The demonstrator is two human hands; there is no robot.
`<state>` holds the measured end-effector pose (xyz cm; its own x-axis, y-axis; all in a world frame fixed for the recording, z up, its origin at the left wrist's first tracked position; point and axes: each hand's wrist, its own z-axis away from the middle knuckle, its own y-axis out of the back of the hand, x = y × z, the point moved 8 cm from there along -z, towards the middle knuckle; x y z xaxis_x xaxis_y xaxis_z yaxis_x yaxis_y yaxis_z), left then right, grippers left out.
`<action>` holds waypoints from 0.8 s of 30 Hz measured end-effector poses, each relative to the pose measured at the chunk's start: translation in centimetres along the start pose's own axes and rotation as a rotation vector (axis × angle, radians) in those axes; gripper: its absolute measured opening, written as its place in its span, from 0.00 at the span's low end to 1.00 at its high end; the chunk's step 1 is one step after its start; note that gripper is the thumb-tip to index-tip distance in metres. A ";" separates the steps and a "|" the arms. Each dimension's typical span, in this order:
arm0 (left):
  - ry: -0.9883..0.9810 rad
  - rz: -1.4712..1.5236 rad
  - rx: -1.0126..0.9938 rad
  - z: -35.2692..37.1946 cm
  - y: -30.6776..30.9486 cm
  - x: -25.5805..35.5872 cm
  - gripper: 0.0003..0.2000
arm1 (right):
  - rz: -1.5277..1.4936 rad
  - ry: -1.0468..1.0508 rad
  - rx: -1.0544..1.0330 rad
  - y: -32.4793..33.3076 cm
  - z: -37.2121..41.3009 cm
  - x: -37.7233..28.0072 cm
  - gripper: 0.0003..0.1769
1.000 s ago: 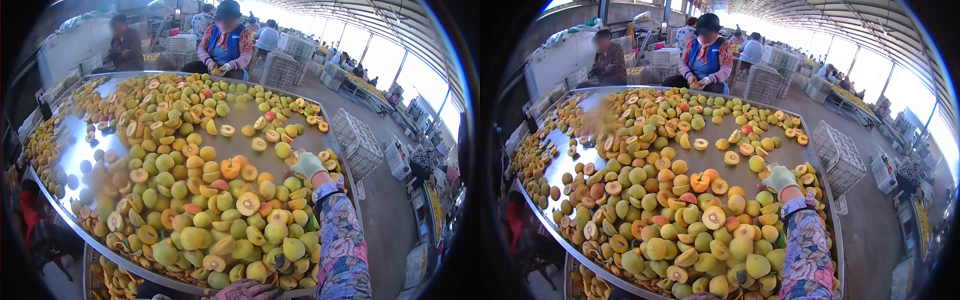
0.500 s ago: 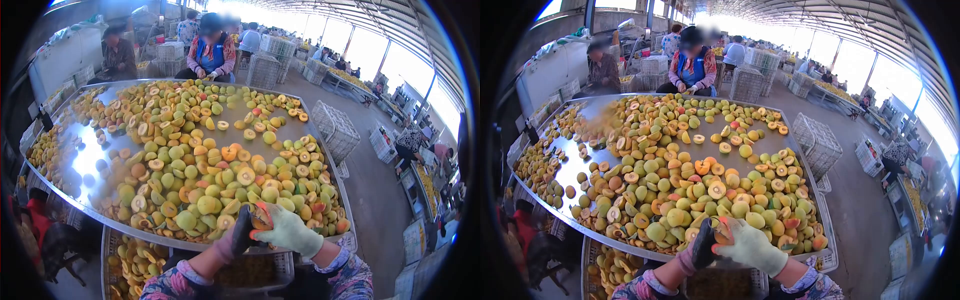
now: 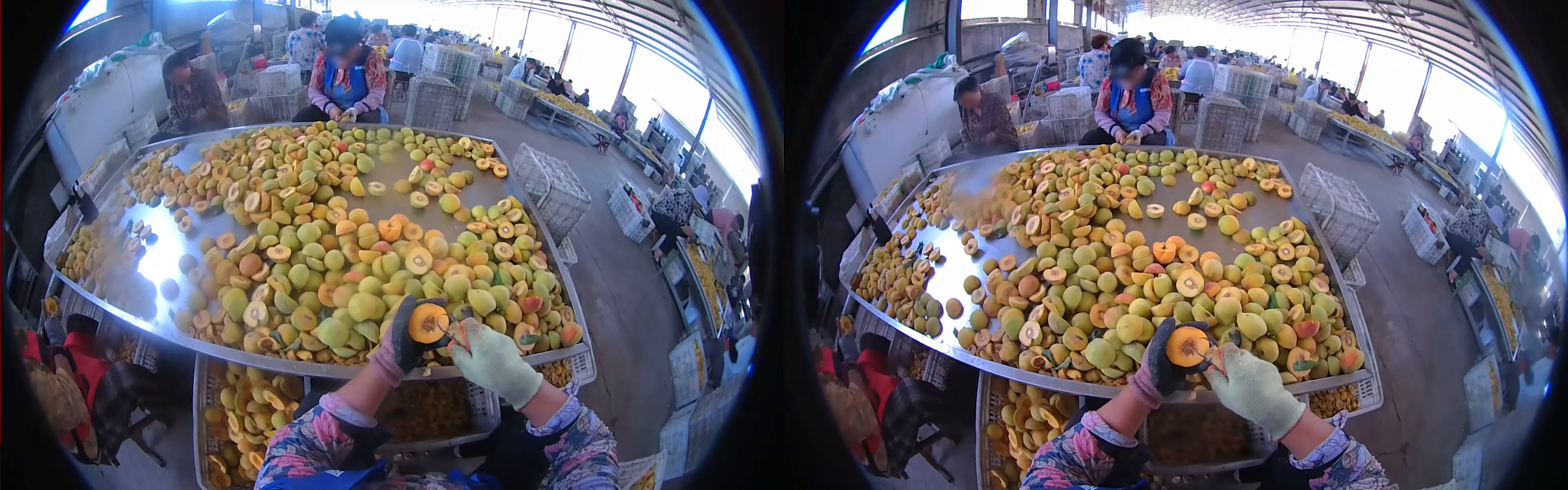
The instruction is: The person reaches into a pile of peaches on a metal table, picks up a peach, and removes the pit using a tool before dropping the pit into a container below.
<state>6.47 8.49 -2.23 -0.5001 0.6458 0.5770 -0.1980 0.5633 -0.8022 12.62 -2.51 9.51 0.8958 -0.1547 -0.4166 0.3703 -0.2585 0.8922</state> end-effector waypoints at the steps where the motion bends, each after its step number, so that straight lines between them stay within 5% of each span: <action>1: -0.001 0.000 0.004 0.0 0.0 -0.2 0.22 | 0.046 0.009 -0.011 -0.5 -0.1 -0.1 0.14; 3: -0.424 -0.565 0.006 0.9 -1.8 2.8 0.21 | 0.085 0.023 -0.023 -1.4 -0.4 -0.3 0.15; 6: -0.349 -0.930 0.030 0.1 -1.1 3.0 0.20 | 0.163 0.069 0.022 -1.5 -0.6 -0.8 0.15; 10: -0.314 -0.894 0.079 -0.4 0.4 2.4 0.18 | 0.167 0.027 -0.007 -2.3 -0.8 -0.7 0.14; 12: -0.531 -1.533 -0.014 0.0 -1.8 3.4 0.16 | 0.154 0.010 -0.022 -2.6 -0.8 -0.7 0.13; 13: -0.527 -1.533 -0.016 -0.1 -1.3 2.8 0.16 | 0.122 0.010 -0.037 -2.7 -0.8 -0.9 0.13; 15: -0.429 -1.013 0.101 -0.7 1.1 2.4 0.16 | 0.089 0.008 -0.053 -2.9 -0.9 -1.1 0.13; 21: -0.421 -1.174 0.031 -0.5 0.8 2.3 0.09 | -0.121 0.027 -0.106 -3.7 -0.9 -0.9 0.16; 23: -0.339 -1.042 0.008 -0.5 1.1 1.9 0.09 | -0.612 -0.436 -0.531 -5.4 0.1 -0.3 0.16; 24: -0.265 -0.910 -0.014 -0.7 1.2 1.7 0.10 | -0.614 -0.435 -0.530 -5.6 0.1 -0.1 0.16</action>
<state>5.98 10.59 -2.08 -0.3346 -0.1816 0.9247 -0.5967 0.8003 -0.0587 10.41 -1.13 4.57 0.3730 -0.5073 -0.7769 0.9108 0.0407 0.4107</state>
